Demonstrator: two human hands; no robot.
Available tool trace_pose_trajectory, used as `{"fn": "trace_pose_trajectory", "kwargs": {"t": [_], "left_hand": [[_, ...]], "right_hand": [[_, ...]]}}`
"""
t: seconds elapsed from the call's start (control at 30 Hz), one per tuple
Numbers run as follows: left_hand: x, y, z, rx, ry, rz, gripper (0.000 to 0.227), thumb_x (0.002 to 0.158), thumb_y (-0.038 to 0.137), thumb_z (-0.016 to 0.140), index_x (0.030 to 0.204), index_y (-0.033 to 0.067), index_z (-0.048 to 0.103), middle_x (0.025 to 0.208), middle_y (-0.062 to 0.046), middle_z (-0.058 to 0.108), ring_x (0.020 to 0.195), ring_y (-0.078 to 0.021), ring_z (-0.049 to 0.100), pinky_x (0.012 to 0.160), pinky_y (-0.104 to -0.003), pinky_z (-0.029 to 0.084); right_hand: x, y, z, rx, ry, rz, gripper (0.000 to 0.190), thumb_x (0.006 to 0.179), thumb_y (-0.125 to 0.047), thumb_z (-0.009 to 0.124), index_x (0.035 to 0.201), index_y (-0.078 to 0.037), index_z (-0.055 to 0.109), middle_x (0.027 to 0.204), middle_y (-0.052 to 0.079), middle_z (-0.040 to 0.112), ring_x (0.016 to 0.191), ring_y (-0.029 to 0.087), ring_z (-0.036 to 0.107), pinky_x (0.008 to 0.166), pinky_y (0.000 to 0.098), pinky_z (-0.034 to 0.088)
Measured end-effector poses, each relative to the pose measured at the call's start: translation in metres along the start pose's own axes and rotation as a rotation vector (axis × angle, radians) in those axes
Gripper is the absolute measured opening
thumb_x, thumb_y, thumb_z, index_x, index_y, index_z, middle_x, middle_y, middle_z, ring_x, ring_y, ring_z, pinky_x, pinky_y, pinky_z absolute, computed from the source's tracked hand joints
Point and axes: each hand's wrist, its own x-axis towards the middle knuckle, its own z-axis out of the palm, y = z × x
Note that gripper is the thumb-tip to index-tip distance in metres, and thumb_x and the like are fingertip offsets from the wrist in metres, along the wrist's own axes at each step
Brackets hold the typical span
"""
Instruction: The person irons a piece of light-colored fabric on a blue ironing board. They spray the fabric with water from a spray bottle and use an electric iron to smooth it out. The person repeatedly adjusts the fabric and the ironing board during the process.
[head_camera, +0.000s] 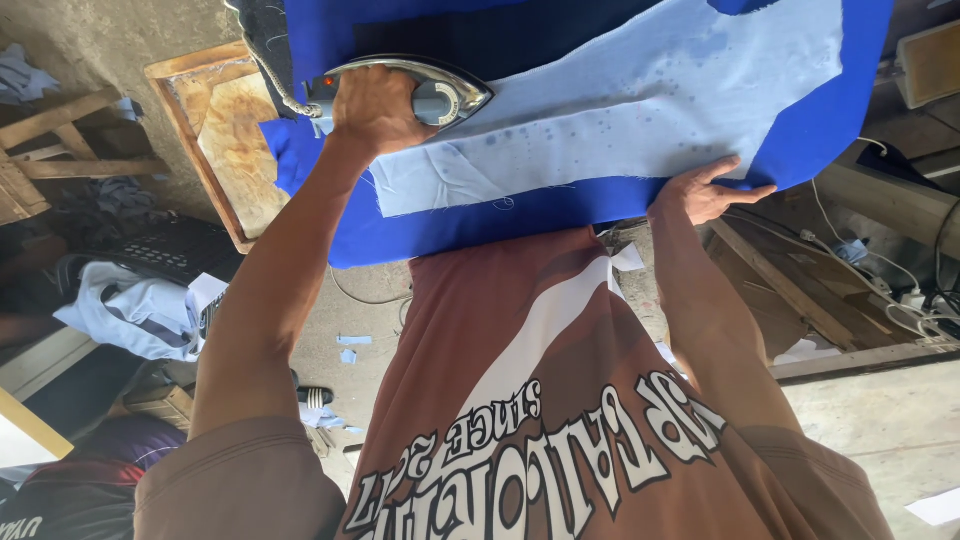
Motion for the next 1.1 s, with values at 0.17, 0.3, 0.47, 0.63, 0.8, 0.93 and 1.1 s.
{"fn": "trace_pose_trajectory", "kwargs": {"t": [0.17,0.3,0.47,0.63,0.8,0.93,1.1], "left_hand": [[-0.001,0.014,-0.006,-0.036,0.113,0.004,0.049,0.079,0.067,0.071,0.083,0.0187,0.078,0.077,-0.009,0.074,0.074,-0.0357,0.071,0.061,-0.048,0.055],[0.004,0.020,0.000,-0.085,0.173,0.000,0.047,0.078,0.064,0.072,0.080,0.0174,0.077,0.074,-0.009,0.073,0.067,-0.0378,0.070,0.056,-0.049,0.055],[0.020,0.041,0.005,-0.106,0.114,-0.049,0.054,0.077,0.070,0.075,0.085,0.0165,0.078,0.080,-0.012,0.074,0.074,-0.0401,0.071,0.062,-0.051,0.055],[0.030,0.060,0.004,-0.114,0.153,-0.052,0.055,0.077,0.072,0.076,0.082,0.0178,0.078,0.078,-0.011,0.074,0.074,-0.0394,0.070,0.061,-0.051,0.055],[0.036,0.072,0.002,-0.146,0.196,-0.047,0.052,0.075,0.068,0.078,0.082,0.0165,0.078,0.078,-0.010,0.074,0.074,-0.0378,0.070,0.062,-0.051,0.055],[0.043,0.079,-0.003,-0.165,0.232,-0.041,0.048,0.075,0.065,0.079,0.075,0.0169,0.076,0.069,-0.008,0.071,0.066,-0.0369,0.069,0.056,-0.050,0.055],[0.037,0.083,-0.006,-0.172,0.227,-0.055,0.044,0.078,0.062,0.078,0.078,0.0186,0.078,0.076,-0.012,0.073,0.074,-0.0416,0.070,0.061,-0.054,0.054]], "right_hand": [[-0.005,0.002,-0.002,0.045,0.019,-0.009,0.086,0.086,-0.080,0.031,0.161,-0.042,0.012,0.082,0.012,0.076,0.078,0.041,0.069,0.070,0.0550,0.049],[-0.011,-0.001,-0.003,0.056,0.005,0.002,0.087,0.086,-0.079,0.030,0.162,-0.041,0.011,0.081,0.012,0.076,0.078,0.040,0.069,0.072,0.0543,0.050],[-0.004,0.004,0.002,0.092,0.016,-0.039,0.091,0.085,-0.080,0.033,0.163,-0.036,0.014,0.090,0.015,0.079,0.075,0.039,0.071,0.071,0.0507,0.051],[0.006,0.013,0.011,0.067,0.040,-0.043,0.085,0.089,-0.076,0.034,0.162,-0.037,0.012,0.136,0.013,0.071,0.087,0.038,0.076,0.079,0.0526,0.055],[0.006,0.012,0.008,0.083,0.026,-0.068,0.084,0.091,-0.075,0.036,0.162,-0.035,0.011,0.165,0.007,0.048,0.100,0.040,0.076,0.085,0.0541,0.055],[0.008,0.015,0.013,0.091,0.036,-0.078,0.084,0.091,-0.075,0.036,0.161,-0.036,0.012,0.154,0.008,0.061,0.079,0.037,0.076,0.075,0.0512,0.056],[0.007,0.020,0.015,0.106,0.062,-0.119,0.082,0.093,-0.073,0.039,0.161,-0.036,0.014,0.139,0.013,0.072,0.069,0.039,0.073,0.068,0.0503,0.054]]}}
